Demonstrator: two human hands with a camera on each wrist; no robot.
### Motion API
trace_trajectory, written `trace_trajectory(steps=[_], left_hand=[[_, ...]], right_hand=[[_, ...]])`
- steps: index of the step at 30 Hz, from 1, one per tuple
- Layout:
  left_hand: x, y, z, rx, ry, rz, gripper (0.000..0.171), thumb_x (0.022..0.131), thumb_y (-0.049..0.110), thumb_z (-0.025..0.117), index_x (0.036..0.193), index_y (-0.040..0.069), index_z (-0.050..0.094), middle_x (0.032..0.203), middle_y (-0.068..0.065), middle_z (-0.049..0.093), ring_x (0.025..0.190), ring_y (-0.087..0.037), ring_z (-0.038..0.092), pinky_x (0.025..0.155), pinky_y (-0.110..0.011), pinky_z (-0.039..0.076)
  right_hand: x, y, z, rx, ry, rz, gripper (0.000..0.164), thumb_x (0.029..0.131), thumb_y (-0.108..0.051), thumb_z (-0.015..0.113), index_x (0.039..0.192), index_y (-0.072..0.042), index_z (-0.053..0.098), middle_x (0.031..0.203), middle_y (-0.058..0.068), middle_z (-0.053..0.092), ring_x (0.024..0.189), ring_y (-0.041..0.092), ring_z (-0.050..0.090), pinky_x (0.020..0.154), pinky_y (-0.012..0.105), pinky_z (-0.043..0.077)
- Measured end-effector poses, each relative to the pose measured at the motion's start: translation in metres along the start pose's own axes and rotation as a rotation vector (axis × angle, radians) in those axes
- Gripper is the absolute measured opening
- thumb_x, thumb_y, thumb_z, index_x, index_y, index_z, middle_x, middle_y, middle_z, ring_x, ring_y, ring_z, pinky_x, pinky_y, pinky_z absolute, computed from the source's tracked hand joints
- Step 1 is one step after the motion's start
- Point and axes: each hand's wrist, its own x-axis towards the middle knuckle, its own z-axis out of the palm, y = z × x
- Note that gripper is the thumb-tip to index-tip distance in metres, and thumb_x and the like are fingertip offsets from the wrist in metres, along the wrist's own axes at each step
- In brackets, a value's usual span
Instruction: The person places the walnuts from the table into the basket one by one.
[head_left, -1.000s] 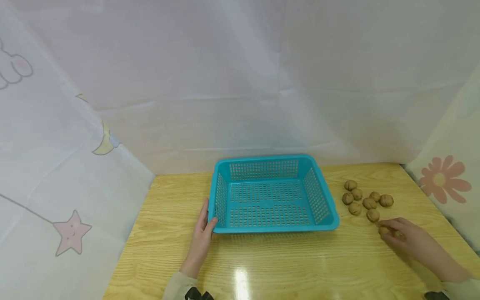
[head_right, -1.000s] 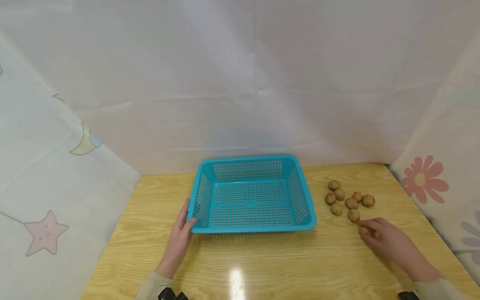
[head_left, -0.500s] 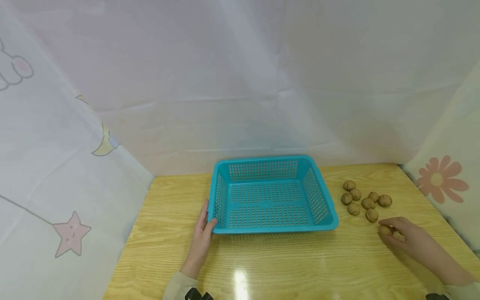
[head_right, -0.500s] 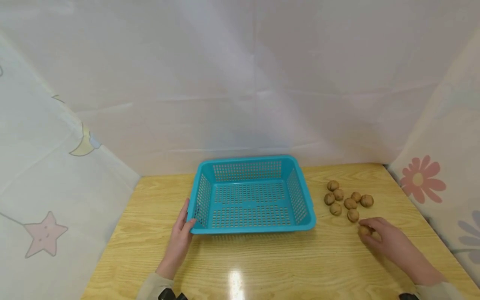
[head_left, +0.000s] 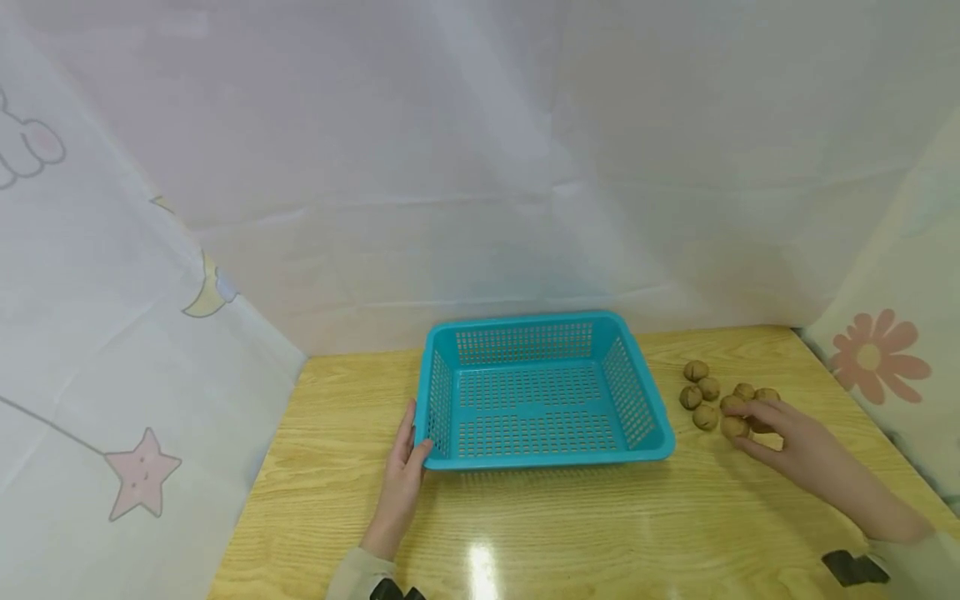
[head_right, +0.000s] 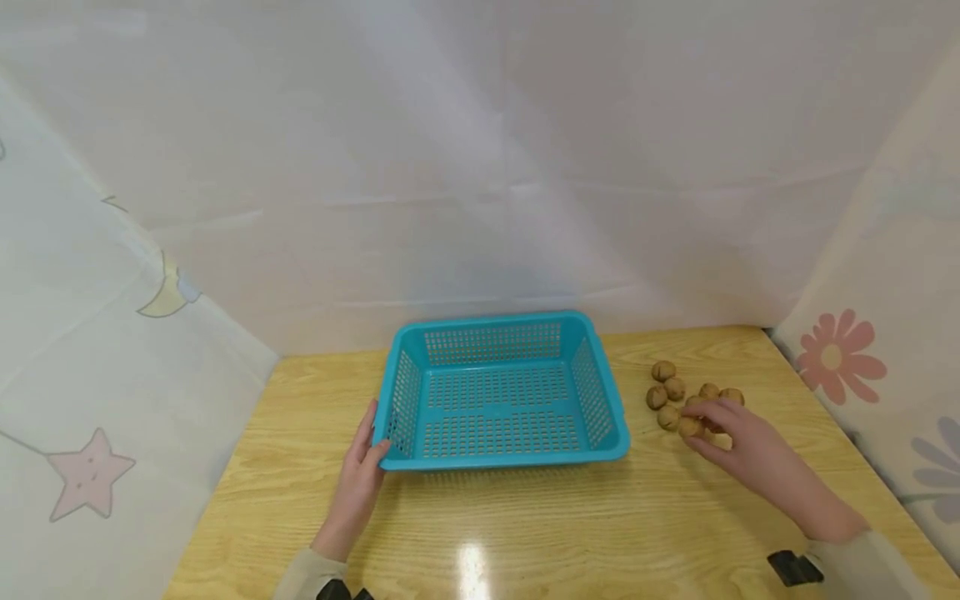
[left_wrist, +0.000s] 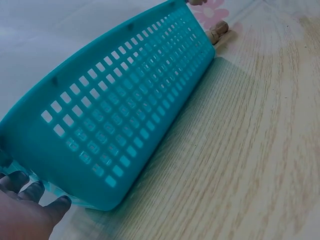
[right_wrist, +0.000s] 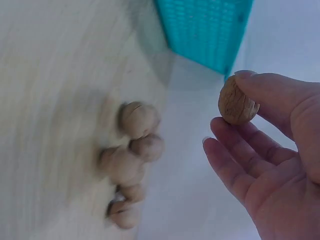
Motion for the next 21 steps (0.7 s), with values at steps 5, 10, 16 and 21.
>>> trace_trajectory(steps=[5, 10, 16, 21], left_hand=[[0.0, -0.001, -0.001, 0.0, 0.002, 0.0, 0.069, 0.109, 0.01, 0.043, 0.169, 0.022, 0.011, 0.173, -0.014, 0.015, 0.156, -0.036, 0.024, 0.118, -0.041, 0.037], [0.001, -0.002, -0.001, -0.003, 0.003, 0.003, 0.069, 0.109, 0.01, 0.043, 0.169, 0.021, 0.01, 0.173, -0.015, 0.014, 0.156, -0.037, 0.024, 0.119, -0.045, 0.035], [0.001, -0.002, 0.0, 0.004, 0.004, 0.019, 0.069, 0.109, 0.009, 0.043, 0.169, 0.019, 0.011, 0.173, -0.015, 0.015, 0.156, -0.037, 0.023, 0.119, -0.043, 0.034], [0.002, -0.003, 0.0, 0.006, 0.0, 0.024, 0.069, 0.109, 0.009, 0.042, 0.169, 0.019, 0.011, 0.173, -0.013, 0.015, 0.156, -0.036, 0.023, 0.119, -0.042, 0.034]], right_hand=[[0.026, -0.017, -0.008, 0.024, -0.021, -0.038, 0.049, 0.072, 0.001, 0.09, 0.116, -0.011, 0.072, 0.103, -0.001, 0.068, 0.089, -0.001, 0.062, 0.068, 0.018, 0.055], [0.054, -0.037, -0.016, 0.064, -0.083, -0.04, 0.046, 0.08, -0.002, 0.086, 0.123, -0.012, 0.071, 0.113, 0.001, 0.07, 0.094, -0.003, 0.063, 0.073, 0.022, 0.057], [0.087, -0.059, -0.017, 0.16, -0.15, -0.032, 0.039, 0.091, -0.006, 0.079, 0.128, -0.011, 0.068, 0.119, 0.001, 0.069, 0.1, 0.006, 0.066, 0.081, 0.023, 0.059], [0.113, -0.073, -0.012, 0.217, -0.237, 0.029, 0.035, 0.098, -0.019, 0.074, 0.132, -0.012, 0.067, 0.127, 0.004, 0.069, 0.108, 0.022, 0.07, 0.089, 0.037, 0.06]])
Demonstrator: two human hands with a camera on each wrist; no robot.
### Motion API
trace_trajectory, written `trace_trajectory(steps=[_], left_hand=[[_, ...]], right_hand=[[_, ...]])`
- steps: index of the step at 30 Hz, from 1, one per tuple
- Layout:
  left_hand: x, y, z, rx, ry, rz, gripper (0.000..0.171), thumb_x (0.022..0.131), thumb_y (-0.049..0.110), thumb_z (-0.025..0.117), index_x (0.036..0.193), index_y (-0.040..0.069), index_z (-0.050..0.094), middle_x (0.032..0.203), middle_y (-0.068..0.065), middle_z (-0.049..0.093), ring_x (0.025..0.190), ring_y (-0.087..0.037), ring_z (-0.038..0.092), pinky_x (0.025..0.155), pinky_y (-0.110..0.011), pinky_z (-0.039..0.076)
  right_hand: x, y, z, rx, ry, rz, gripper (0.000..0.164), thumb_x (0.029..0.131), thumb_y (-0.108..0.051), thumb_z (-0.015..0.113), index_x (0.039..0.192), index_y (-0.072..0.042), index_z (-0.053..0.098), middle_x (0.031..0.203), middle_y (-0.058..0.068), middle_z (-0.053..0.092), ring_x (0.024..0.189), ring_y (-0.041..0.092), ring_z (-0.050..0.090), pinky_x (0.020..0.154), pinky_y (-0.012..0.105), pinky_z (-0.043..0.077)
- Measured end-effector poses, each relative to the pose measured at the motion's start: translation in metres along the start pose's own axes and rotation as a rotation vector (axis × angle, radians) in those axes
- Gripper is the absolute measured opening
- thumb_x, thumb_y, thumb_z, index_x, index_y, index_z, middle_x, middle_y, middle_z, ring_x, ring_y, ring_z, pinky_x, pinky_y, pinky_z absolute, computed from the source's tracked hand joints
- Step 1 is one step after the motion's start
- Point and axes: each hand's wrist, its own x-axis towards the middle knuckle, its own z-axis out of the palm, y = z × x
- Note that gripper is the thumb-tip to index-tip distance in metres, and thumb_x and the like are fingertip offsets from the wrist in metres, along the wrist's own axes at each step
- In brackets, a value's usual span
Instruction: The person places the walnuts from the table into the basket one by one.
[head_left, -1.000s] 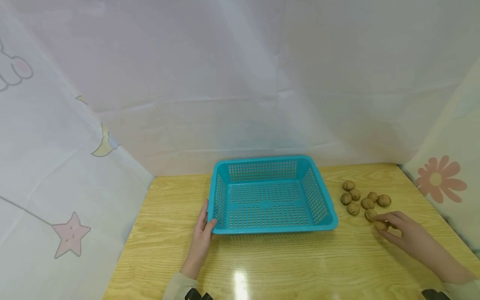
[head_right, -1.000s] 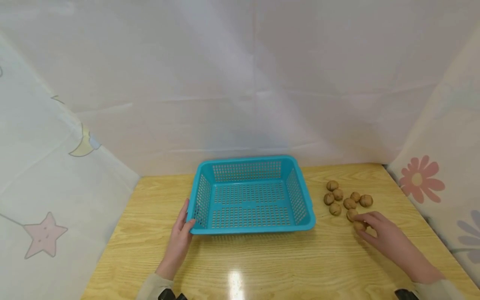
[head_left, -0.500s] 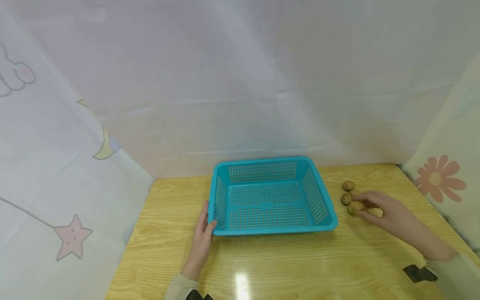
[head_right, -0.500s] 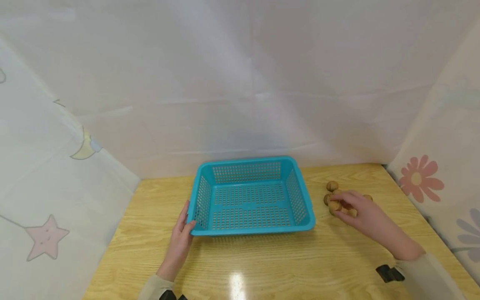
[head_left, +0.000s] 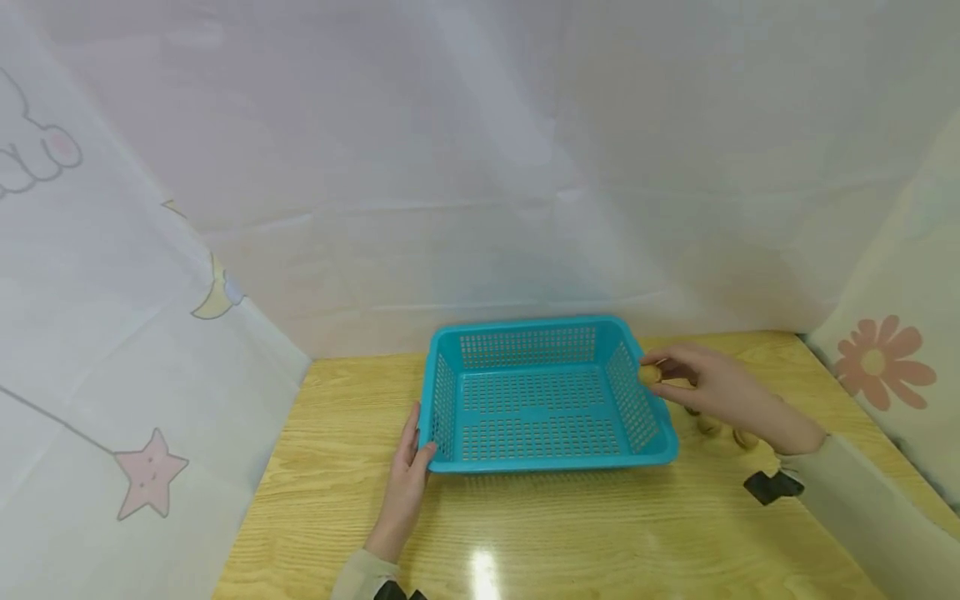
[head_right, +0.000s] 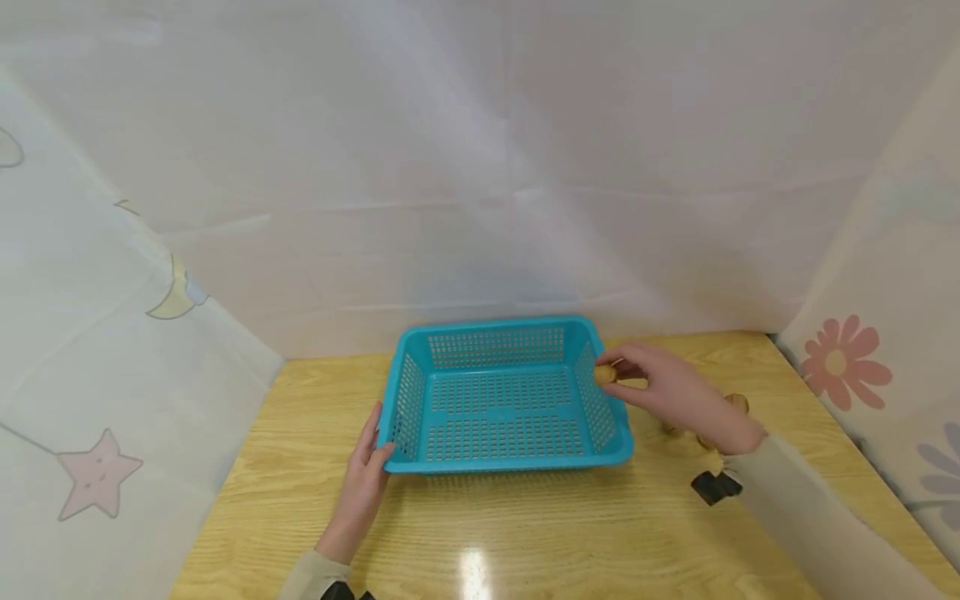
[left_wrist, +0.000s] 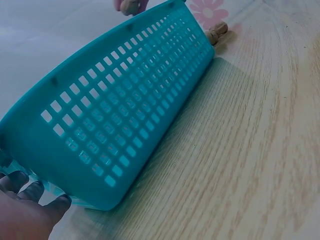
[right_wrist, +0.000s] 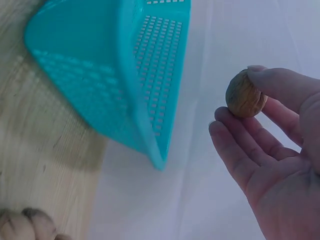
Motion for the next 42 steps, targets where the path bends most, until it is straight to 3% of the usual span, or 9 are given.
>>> trace_trajectory(steps=[6, 12, 20, 27, 32, 38, 42], left_hand=[[0.0, 0.001, -0.001, -0.009, -0.009, 0.012, 0.069, 0.109, 0.009, 0.042, 0.169, 0.018, 0.011, 0.173, -0.014, 0.015, 0.156, -0.037, 0.023, 0.119, -0.044, 0.033], [-0.002, 0.001, 0.0, -0.02, -0.01, -0.003, 0.069, 0.109, 0.01, 0.043, 0.169, 0.019, 0.011, 0.172, -0.016, 0.016, 0.155, -0.039, 0.024, 0.12, -0.043, 0.033], [-0.002, 0.0, -0.001, -0.018, 0.001, -0.001, 0.07, 0.108, 0.009, 0.044, 0.169, 0.019, 0.013, 0.172, -0.017, 0.018, 0.154, -0.041, 0.026, 0.119, -0.048, 0.033], [-0.001, -0.001, -0.001, -0.025, -0.011, 0.001, 0.07, 0.108, 0.009, 0.044, 0.169, 0.018, 0.011, 0.171, -0.019, 0.02, 0.153, -0.042, 0.028, 0.119, -0.049, 0.036], [-0.001, -0.002, -0.001, -0.017, -0.007, -0.001, 0.07, 0.108, 0.01, 0.045, 0.169, 0.017, 0.012, 0.17, -0.021, 0.02, 0.153, -0.043, 0.028, 0.119, -0.047, 0.036], [-0.001, -0.002, 0.0, -0.023, 0.001, 0.005, 0.07, 0.108, 0.009, 0.045, 0.169, 0.016, 0.013, 0.17, -0.021, 0.022, 0.152, -0.044, 0.029, 0.119, -0.051, 0.036], [-0.001, -0.003, -0.001, -0.018, -0.016, 0.009, 0.07, 0.108, 0.011, 0.045, 0.169, 0.016, 0.011, 0.17, -0.022, 0.019, 0.153, -0.045, 0.027, 0.119, -0.053, 0.034]], right_hand=[[0.035, -0.011, 0.011, 0.085, -0.032, -0.032, 0.031, 0.099, -0.022, 0.074, 0.129, -0.017, 0.069, 0.124, -0.002, 0.069, 0.107, 0.019, 0.068, 0.091, 0.043, 0.059], [0.07, -0.017, 0.029, 0.135, -0.073, -0.108, 0.034, 0.096, -0.014, 0.076, 0.13, -0.012, 0.069, 0.125, 0.002, 0.068, 0.104, 0.018, 0.067, 0.088, 0.043, 0.059], [0.115, -0.034, 0.051, 0.183, -0.146, -0.092, 0.037, 0.096, -0.017, 0.076, 0.132, -0.013, 0.067, 0.122, 0.001, 0.069, 0.104, 0.021, 0.067, 0.087, 0.038, 0.059], [0.149, -0.038, 0.08, 0.232, -0.226, -0.162, 0.032, 0.098, -0.013, 0.073, 0.129, -0.006, 0.067, 0.123, 0.008, 0.068, 0.106, 0.026, 0.067, 0.09, 0.039, 0.059], [0.169, -0.033, 0.113, 0.185, -0.298, -0.201, 0.029, 0.1, -0.014, 0.071, 0.127, -0.006, 0.067, 0.123, 0.008, 0.067, 0.102, 0.022, 0.067, 0.087, 0.035, 0.058], [0.188, -0.029, 0.152, 0.144, -0.402, -0.224, 0.028, 0.1, -0.01, 0.069, 0.127, -0.003, 0.066, 0.126, 0.013, 0.066, 0.106, 0.026, 0.067, 0.092, 0.039, 0.058], [0.196, -0.023, 0.173, 0.078, -0.43, -0.247, 0.027, 0.099, -0.01, 0.07, 0.124, -0.001, 0.067, 0.121, 0.01, 0.067, 0.104, 0.023, 0.066, 0.09, 0.037, 0.058]])
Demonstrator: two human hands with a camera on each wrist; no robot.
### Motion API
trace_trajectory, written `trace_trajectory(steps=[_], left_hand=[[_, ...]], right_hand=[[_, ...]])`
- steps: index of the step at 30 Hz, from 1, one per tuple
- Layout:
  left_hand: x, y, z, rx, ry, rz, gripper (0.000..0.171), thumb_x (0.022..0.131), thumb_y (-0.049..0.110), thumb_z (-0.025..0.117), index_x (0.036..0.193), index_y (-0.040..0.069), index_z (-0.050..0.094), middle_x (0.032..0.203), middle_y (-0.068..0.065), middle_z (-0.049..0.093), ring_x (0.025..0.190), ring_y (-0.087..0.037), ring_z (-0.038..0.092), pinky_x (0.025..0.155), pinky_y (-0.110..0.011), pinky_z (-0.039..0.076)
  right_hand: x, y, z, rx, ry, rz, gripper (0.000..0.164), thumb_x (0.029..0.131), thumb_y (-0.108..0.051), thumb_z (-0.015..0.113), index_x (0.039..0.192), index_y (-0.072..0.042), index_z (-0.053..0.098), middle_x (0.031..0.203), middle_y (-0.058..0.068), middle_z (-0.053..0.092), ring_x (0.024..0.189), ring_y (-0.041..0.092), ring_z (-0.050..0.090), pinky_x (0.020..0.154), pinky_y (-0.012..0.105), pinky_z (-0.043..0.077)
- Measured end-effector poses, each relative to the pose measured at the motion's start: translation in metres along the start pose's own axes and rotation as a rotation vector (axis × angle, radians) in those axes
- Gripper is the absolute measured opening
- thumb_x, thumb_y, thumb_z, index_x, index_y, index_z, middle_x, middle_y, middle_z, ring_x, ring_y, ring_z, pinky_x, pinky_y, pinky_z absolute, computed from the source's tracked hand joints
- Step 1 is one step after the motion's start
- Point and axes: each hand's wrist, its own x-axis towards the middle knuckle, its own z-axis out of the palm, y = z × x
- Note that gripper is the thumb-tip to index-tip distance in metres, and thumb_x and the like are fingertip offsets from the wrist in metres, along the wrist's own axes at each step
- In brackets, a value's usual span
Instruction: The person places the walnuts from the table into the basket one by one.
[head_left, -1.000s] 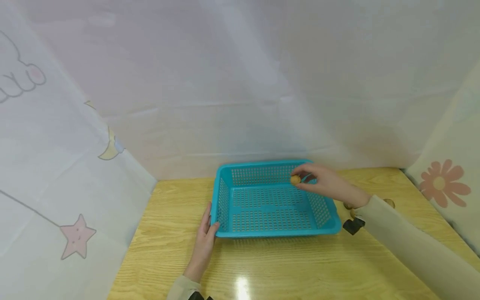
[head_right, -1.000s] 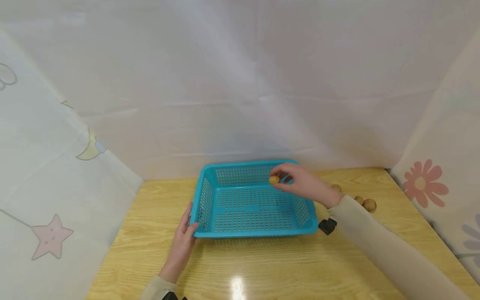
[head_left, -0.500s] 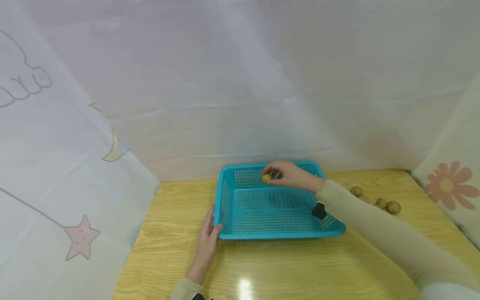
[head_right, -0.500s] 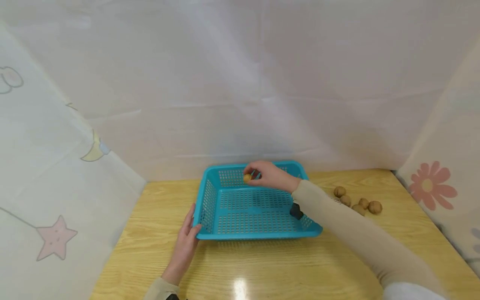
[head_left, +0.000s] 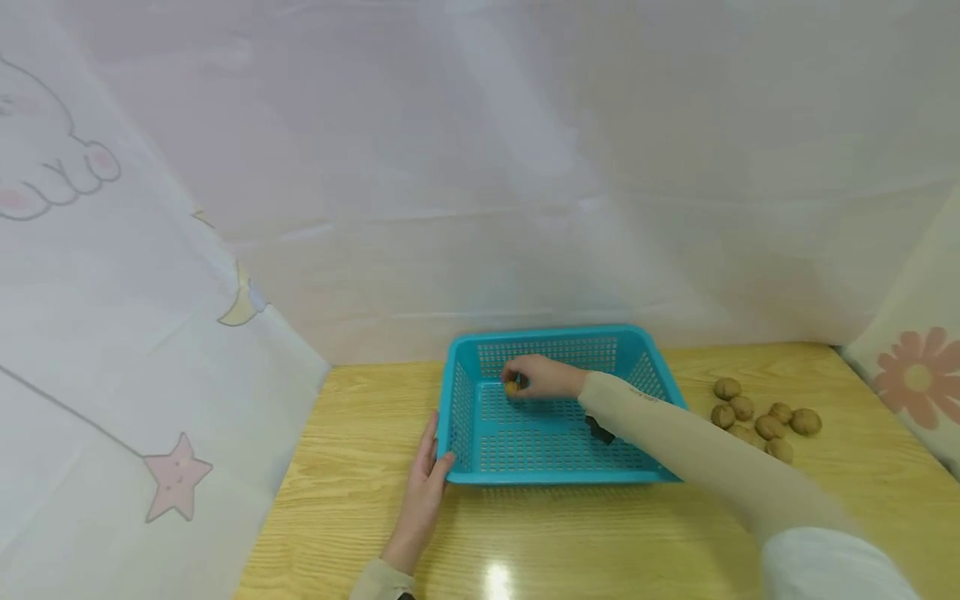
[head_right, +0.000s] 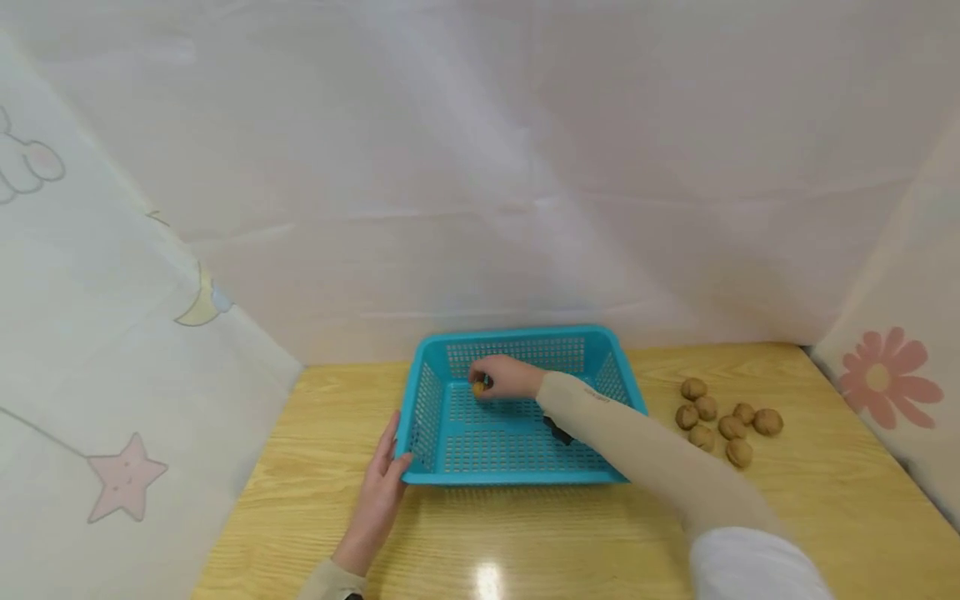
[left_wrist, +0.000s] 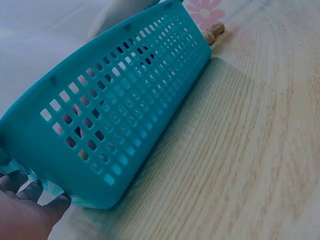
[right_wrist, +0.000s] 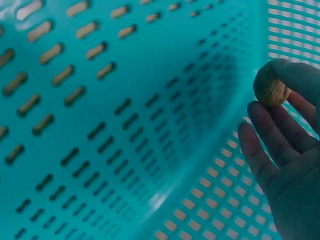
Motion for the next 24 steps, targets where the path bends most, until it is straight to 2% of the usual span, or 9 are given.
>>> trace_trajectory(steps=[7, 12, 17, 24], left_hand=[[0.001, -0.002, 0.0, 0.01, -0.016, 0.004, 0.069, 0.109, 0.012, 0.044, 0.169, 0.018, 0.01, 0.172, -0.02, 0.016, 0.154, -0.043, 0.024, 0.12, -0.052, 0.032], [0.001, -0.003, 0.0, 0.018, -0.008, 0.011, 0.069, 0.109, 0.013, 0.045, 0.169, 0.018, 0.012, 0.171, -0.019, 0.018, 0.154, -0.042, 0.026, 0.121, -0.051, 0.032], [0.001, -0.004, 0.0, 0.026, 0.015, -0.001, 0.069, 0.108, 0.012, 0.046, 0.169, 0.018, 0.014, 0.171, -0.017, 0.021, 0.154, -0.04, 0.027, 0.12, -0.05, 0.033], [0.002, -0.002, -0.001, 0.027, 0.02, 0.005, 0.069, 0.108, 0.011, 0.046, 0.169, 0.018, 0.015, 0.171, -0.017, 0.021, 0.153, -0.042, 0.028, 0.119, -0.052, 0.034]], right_hand=[[0.008, 0.01, 0.014, -0.092, -0.035, -0.017, 0.021, 0.098, -0.008, 0.067, 0.117, -0.001, 0.07, 0.105, 0.005, 0.067, 0.091, 0.02, 0.059, 0.081, 0.035, 0.054], [0.005, 0.007, 0.009, -0.096, -0.052, 0.003, 0.022, 0.099, -0.01, 0.069, 0.119, -0.002, 0.07, 0.11, 0.006, 0.069, 0.099, 0.022, 0.064, 0.086, 0.037, 0.056], [-0.003, -0.001, -0.008, -0.063, -0.065, 0.042, 0.03, 0.099, -0.013, 0.072, 0.126, -0.003, 0.068, 0.121, 0.012, 0.069, 0.106, 0.028, 0.066, 0.091, 0.04, 0.057], [-0.029, -0.017, -0.045, -0.017, -0.026, 0.045, 0.03, 0.099, -0.01, 0.07, 0.128, -0.008, 0.068, 0.127, 0.011, 0.068, 0.11, 0.03, 0.066, 0.093, 0.039, 0.056]])
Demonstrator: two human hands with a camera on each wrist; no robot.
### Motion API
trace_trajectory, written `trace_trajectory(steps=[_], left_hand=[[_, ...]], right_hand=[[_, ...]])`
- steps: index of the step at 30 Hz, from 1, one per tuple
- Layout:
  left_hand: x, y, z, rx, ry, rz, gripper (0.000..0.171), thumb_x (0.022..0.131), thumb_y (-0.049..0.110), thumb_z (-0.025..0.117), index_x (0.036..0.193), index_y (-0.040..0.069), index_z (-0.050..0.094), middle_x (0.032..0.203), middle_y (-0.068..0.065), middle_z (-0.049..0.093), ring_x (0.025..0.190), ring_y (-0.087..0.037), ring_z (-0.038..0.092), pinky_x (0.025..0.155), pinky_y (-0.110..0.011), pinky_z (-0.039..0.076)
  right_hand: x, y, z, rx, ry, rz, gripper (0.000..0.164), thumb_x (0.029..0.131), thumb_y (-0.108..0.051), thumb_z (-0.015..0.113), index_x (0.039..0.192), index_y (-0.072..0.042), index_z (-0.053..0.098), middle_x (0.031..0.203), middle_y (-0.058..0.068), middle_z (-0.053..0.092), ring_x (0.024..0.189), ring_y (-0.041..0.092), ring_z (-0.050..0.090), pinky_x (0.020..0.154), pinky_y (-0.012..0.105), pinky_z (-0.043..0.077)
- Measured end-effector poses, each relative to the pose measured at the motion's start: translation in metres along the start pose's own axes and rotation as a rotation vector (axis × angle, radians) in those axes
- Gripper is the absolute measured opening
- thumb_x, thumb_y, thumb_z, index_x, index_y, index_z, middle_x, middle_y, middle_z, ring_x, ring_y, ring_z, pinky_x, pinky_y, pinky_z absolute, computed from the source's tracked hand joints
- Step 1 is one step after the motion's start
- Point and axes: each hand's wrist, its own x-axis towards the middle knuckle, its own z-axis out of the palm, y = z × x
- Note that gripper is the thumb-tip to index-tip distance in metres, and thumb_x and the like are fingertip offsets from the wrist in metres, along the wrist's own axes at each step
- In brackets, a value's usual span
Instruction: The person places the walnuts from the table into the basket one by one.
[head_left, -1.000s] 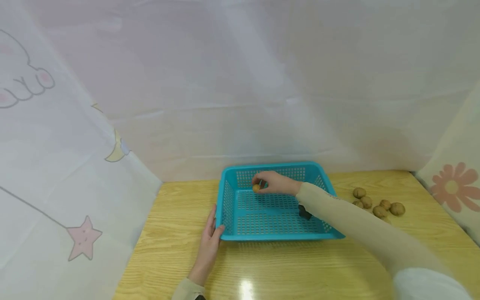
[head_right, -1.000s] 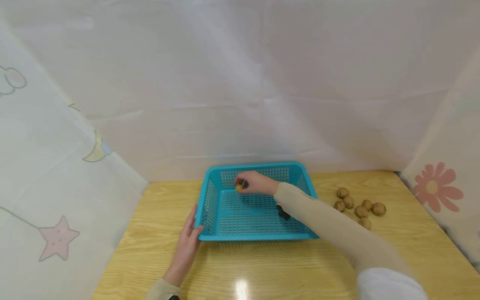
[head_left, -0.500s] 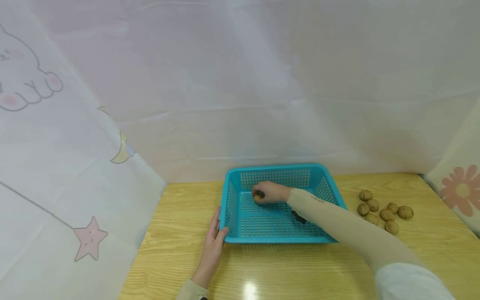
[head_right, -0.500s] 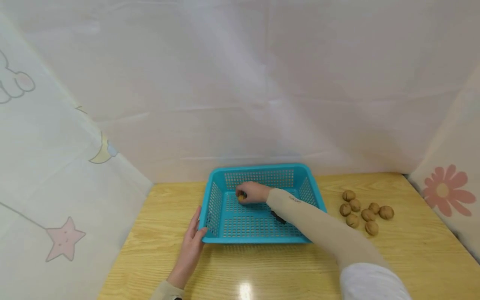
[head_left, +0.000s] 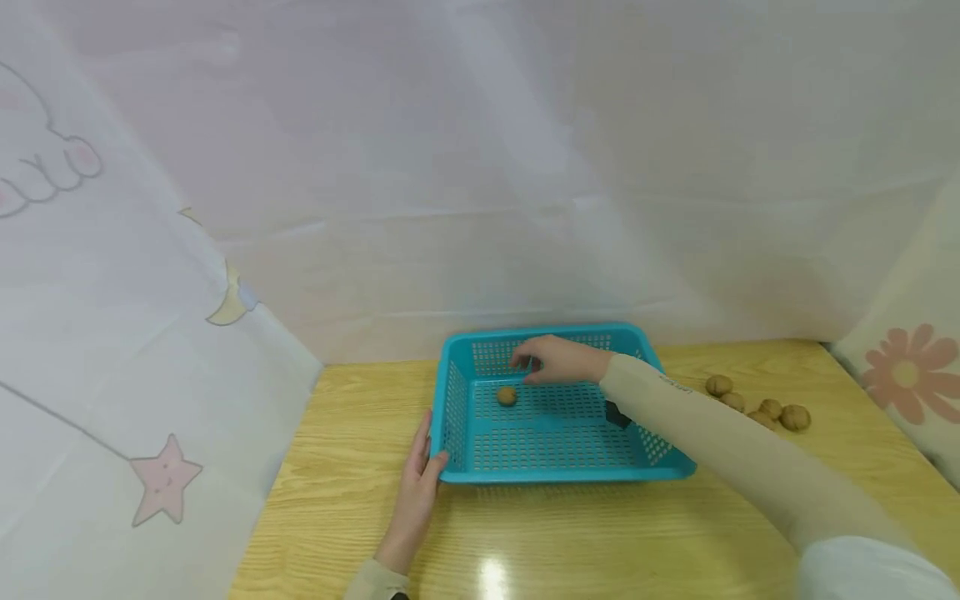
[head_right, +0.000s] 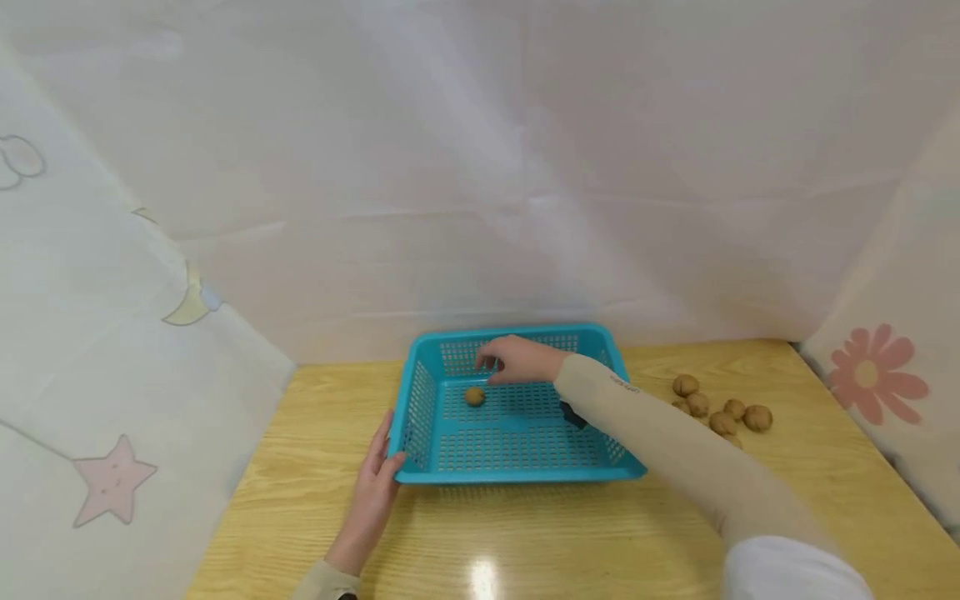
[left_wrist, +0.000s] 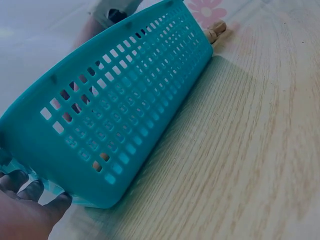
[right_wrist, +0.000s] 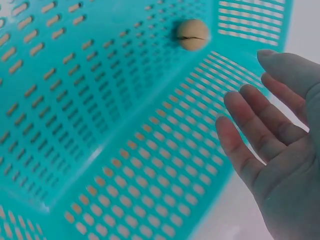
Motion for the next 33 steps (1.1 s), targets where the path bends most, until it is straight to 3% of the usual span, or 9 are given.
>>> trace_trajectory(steps=[5, 12, 17, 22, 29, 33], left_hand=[[0.0, 0.001, -0.001, -0.009, -0.002, -0.003, 0.069, 0.108, 0.011, 0.046, 0.169, 0.017, 0.015, 0.171, -0.019, 0.02, 0.153, -0.042, 0.027, 0.12, -0.051, 0.033], [-0.001, 0.001, -0.001, -0.007, -0.009, 0.009, 0.069, 0.108, 0.01, 0.045, 0.169, 0.017, 0.014, 0.172, -0.017, 0.018, 0.153, -0.042, 0.027, 0.119, -0.049, 0.034], [-0.001, 0.001, -0.001, -0.006, -0.004, 0.011, 0.069, 0.108, 0.01, 0.045, 0.169, 0.015, 0.013, 0.171, -0.016, 0.019, 0.153, -0.041, 0.027, 0.119, -0.043, 0.036], [0.001, 0.001, -0.001, 0.002, 0.0, 0.02, 0.068, 0.108, 0.012, 0.045, 0.169, 0.017, 0.014, 0.171, -0.017, 0.02, 0.153, -0.041, 0.028, 0.118, -0.041, 0.036], [-0.001, 0.001, -0.002, 0.002, -0.028, 0.013, 0.068, 0.11, 0.013, 0.043, 0.169, 0.019, 0.01, 0.173, -0.015, 0.015, 0.155, -0.039, 0.023, 0.119, -0.045, 0.032], [-0.001, 0.003, -0.001, 0.0, -0.029, 0.011, 0.068, 0.11, 0.013, 0.042, 0.169, 0.019, 0.01, 0.173, -0.016, 0.014, 0.156, -0.039, 0.022, 0.12, -0.043, 0.032]], right_hand=[[-0.028, -0.007, -0.02, -0.003, 0.045, -0.015, 0.029, 0.1, -0.015, 0.071, 0.129, -0.011, 0.068, 0.128, 0.005, 0.068, 0.107, 0.022, 0.067, 0.092, 0.041, 0.058], [-0.073, -0.009, -0.034, -0.034, 0.156, -0.032, 0.027, 0.098, -0.014, 0.073, 0.124, -0.009, 0.07, 0.122, 0.006, 0.071, 0.102, 0.03, 0.068, 0.085, 0.046, 0.06], [-0.109, -0.004, -0.039, -0.034, 0.217, -0.027, 0.027, 0.098, -0.015, 0.074, 0.123, -0.006, 0.069, 0.118, 0.007, 0.07, 0.098, 0.026, 0.066, 0.081, 0.047, 0.06], [-0.146, 0.008, -0.038, -0.048, 0.259, 0.027, 0.028, 0.097, -0.015, 0.074, 0.124, -0.008, 0.069, 0.117, 0.002, 0.069, 0.097, 0.018, 0.065, 0.081, 0.038, 0.06], [-0.201, 0.024, -0.03, -0.07, 0.325, 0.08, 0.028, 0.096, -0.012, 0.075, 0.122, -0.004, 0.069, 0.116, 0.006, 0.069, 0.095, 0.019, 0.066, 0.076, 0.034, 0.059], [-0.232, 0.037, -0.023, -0.093, 0.379, 0.094, 0.03, 0.094, -0.008, 0.076, 0.122, -0.004, 0.069, 0.114, 0.004, 0.069, 0.092, 0.009, 0.064, 0.071, 0.029, 0.058]])
